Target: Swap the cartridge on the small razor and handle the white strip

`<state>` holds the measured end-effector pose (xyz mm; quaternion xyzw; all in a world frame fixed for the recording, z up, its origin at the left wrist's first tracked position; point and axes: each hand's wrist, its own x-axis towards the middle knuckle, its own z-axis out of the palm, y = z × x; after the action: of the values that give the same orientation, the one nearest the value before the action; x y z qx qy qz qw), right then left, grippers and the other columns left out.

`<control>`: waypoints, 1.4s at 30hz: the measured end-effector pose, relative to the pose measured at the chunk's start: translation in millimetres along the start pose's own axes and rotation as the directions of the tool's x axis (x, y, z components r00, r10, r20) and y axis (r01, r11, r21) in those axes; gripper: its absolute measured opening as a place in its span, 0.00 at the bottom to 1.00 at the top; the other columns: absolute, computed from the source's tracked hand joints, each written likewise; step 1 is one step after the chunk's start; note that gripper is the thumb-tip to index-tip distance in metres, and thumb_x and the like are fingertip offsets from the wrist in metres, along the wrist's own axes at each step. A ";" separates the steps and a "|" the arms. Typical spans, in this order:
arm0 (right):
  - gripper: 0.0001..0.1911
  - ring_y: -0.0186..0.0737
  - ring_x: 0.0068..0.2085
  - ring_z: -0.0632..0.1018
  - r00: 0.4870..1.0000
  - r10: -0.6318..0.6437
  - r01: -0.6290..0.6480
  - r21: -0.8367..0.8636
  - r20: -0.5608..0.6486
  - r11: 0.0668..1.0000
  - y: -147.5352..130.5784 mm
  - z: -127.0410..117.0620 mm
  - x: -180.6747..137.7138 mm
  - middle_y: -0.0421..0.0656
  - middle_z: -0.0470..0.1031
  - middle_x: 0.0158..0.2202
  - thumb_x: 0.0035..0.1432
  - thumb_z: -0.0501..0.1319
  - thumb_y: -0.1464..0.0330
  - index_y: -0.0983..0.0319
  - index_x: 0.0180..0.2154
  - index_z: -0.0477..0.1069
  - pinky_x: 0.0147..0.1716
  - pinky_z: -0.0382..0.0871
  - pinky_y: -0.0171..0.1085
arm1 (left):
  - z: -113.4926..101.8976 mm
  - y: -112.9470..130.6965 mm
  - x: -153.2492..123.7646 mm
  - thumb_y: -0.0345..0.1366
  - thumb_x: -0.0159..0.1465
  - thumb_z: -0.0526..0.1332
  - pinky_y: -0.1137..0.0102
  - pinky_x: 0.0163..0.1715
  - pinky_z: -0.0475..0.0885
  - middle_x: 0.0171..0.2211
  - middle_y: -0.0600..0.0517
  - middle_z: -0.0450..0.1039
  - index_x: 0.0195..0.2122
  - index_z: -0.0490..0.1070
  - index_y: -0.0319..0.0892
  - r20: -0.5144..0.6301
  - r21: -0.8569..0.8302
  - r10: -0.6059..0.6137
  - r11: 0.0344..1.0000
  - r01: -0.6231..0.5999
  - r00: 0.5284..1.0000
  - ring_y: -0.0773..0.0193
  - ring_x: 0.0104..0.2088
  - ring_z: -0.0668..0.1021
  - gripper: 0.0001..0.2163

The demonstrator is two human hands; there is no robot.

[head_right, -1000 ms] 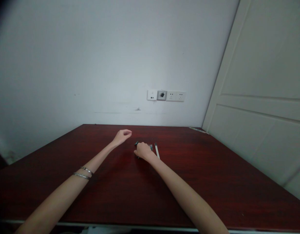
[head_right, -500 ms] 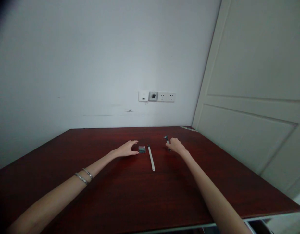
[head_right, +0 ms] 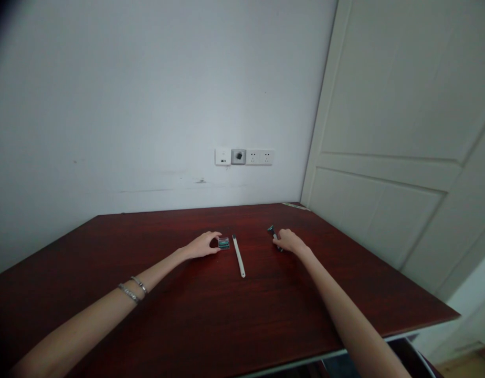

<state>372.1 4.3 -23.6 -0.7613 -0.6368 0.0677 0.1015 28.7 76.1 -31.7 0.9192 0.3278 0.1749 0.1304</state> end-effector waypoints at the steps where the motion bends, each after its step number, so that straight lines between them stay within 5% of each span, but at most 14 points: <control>1: 0.14 0.40 0.30 0.76 1.000 -0.005 0.005 -0.003 0.000 1.000 -0.5 -0.3 -1.0 0.51 0.76 0.29 0.52 0.58 0.61 0.66 0.26 0.73 0.26 0.61 0.32 | 0.2 0.3 0.4 0.43 0.54 0.59 0.65 0.47 0.64 0.45 0.44 0.70 0.52 0.63 0.39 -0.013 -0.003 0.000 1.000 0.000 1.000 0.56 0.47 0.71 0.25; 7: 0.20 0.41 0.31 0.77 1.000 -0.024 0.024 0.003 -0.008 1.000 -1.2 -7.5 -9.8 0.50 0.76 0.29 0.54 0.56 0.55 0.65 0.25 0.73 0.28 0.62 0.32 | -1.2 1.5 0.1 0.41 0.53 0.60 0.64 0.47 0.65 0.43 0.45 0.71 0.52 0.63 0.38 -0.086 -0.027 -0.009 1.000 0.006 0.996 0.56 0.45 0.72 0.25; 12: 0.18 0.43 0.34 0.76 0.991 -0.047 0.043 -0.037 -0.126 0.998 -6.1 -24.5 -18.4 0.49 0.76 0.31 0.54 0.55 0.56 0.64 0.29 0.73 0.29 0.62 0.33 | -1.2 3.7 6.8 0.40 0.53 0.61 0.63 0.51 0.62 0.46 0.44 0.69 0.51 0.63 0.37 -0.191 -0.050 -0.013 0.999 0.004 0.982 0.56 0.48 0.70 0.24; 16: 0.15 0.39 0.35 0.75 0.955 -0.262 0.269 0.034 -0.140 0.963 -30.0 -36.0 -26.8 0.46 0.75 0.34 0.52 0.58 0.59 0.63 0.37 0.73 0.34 0.64 0.33 | 0.2 18.6 20.1 0.39 0.52 0.62 0.63 0.50 0.63 0.45 0.45 0.70 0.52 0.62 0.37 -0.264 -0.070 0.031 0.996 -0.051 0.964 0.57 0.46 0.71 0.26; 20: 0.28 0.41 0.42 0.72 0.849 -0.511 0.527 0.141 -0.134 0.838 -67.9 -41.9 -39.2 0.49 0.68 0.48 0.45 0.65 0.60 0.63 0.49 0.67 0.42 0.64 0.37 | 2.7 45.8 31.2 0.39 0.51 0.63 0.64 0.49 0.64 0.44 0.45 0.70 0.54 0.59 0.36 -0.240 -0.074 0.147 0.983 -0.169 0.960 0.57 0.45 0.72 0.29; 23: 0.31 0.43 0.46 0.70 0.802 -0.588 0.595 0.198 -0.100 0.779 -89.5 -45.5 -46.2 0.47 0.68 0.48 0.42 0.67 0.63 0.61 0.51 0.66 0.45 0.63 0.39 | 4.6 63.8 34.6 0.38 0.50 0.64 0.64 0.46 0.66 0.44 0.45 0.70 0.54 0.58 0.37 -0.220 -0.102 0.165 0.976 -0.191 0.961 0.57 0.44 0.73 0.31; 28: 0.23 0.40 0.38 0.73 0.805 -0.592 0.592 0.126 -0.044 0.796 -99.0 -46.6 -44.1 0.45 0.71 0.40 0.43 0.65 0.64 0.63 0.44 0.71 0.37 0.65 0.35 | 8.0 74.4 34.8 0.38 0.50 0.64 0.64 0.46 0.66 0.44 0.45 0.70 0.56 0.55 0.38 -0.211 -0.153 0.181 0.964 -0.216 0.960 0.58 0.43 0.73 0.32; 34: 0.25 0.41 0.41 0.73 0.811 -0.583 0.584 0.092 -0.038 0.806 -80.1 -47.3 -27.2 0.45 0.71 0.43 0.43 0.65 0.64 0.63 0.45 0.70 0.40 0.64 0.34 | 5.7 74.5 31.3 0.40 0.54 0.62 0.62 0.51 0.63 0.50 0.43 0.67 0.56 0.58 0.39 -0.210 -0.162 0.134 0.972 -0.170 0.969 0.56 0.50 0.70 0.29; 38: 0.31 0.42 0.44 0.73 0.895 -0.445 0.442 0.155 -0.020 0.883 -35.7 -58.1 -10.9 0.49 0.72 0.46 0.40 0.66 0.67 0.66 0.50 0.67 0.43 0.64 0.35 | -6.4 67.8 25.4 0.38 0.56 0.60 0.64 0.51 0.63 0.46 0.46 0.71 0.44 0.70 0.39 -0.239 -0.100 0.125 0.983 -0.153 0.963 0.57 0.48 0.71 0.15; 42: 0.31 0.42 0.42 0.74 0.953 -0.296 0.283 0.153 0.066 0.947 17.7 -61.3 3.0 0.48 0.73 0.45 0.38 0.65 0.71 0.66 0.49 0.67 0.40 0.66 0.35 | -16.0 53.7 20.5 0.36 0.55 0.60 0.64 0.49 0.65 0.43 0.46 0.74 0.39 0.73 0.39 -0.229 -0.097 0.049 0.993 -0.073 0.972 0.58 0.45 0.73 0.12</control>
<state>403.7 0.1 31.7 -0.6467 -0.7390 0.1308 0.1361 66.9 51.1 6.7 0.8948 0.3024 0.2994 0.1347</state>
